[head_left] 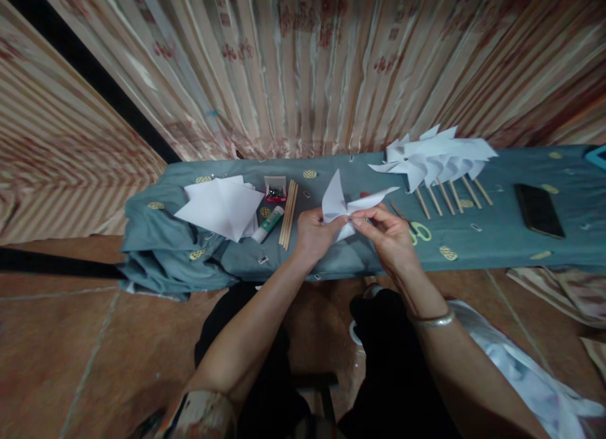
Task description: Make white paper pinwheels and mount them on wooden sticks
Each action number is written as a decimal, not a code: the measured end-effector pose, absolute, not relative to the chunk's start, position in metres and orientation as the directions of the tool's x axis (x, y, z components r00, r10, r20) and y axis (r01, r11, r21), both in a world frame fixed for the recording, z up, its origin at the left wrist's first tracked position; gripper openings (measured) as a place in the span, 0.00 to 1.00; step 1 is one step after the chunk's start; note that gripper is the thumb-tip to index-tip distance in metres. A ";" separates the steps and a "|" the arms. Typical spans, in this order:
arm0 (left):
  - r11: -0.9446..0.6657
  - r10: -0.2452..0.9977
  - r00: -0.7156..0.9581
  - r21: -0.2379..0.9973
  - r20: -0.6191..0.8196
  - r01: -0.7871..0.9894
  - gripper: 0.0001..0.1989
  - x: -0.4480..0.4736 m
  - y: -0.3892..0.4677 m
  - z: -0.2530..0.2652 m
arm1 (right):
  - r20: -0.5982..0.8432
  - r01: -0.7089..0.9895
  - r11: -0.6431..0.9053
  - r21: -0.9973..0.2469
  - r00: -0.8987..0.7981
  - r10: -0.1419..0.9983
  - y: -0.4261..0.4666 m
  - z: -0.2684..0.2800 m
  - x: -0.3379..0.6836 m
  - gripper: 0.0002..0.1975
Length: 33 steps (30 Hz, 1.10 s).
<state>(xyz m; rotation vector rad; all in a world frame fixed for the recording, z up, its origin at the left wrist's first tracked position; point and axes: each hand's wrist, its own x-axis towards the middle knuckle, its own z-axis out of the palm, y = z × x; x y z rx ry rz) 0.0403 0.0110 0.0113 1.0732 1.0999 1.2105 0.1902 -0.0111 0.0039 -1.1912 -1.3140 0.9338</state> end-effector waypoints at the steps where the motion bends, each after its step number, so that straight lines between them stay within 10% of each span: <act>1: 0.056 0.998 0.038 0.988 -0.051 -0.143 0.05 0.040 0.011 0.012 | 0.192 0.095 0.182 -0.979 0.103 0.976 -0.011 0.005 0.189 0.09; 33: 0.116 0.976 0.208 0.964 -0.066 -0.239 0.18 0.032 0.012 0.015 | 0.084 -0.045 0.094 -0.995 0.195 0.977 -0.015 0.005 0.183 0.14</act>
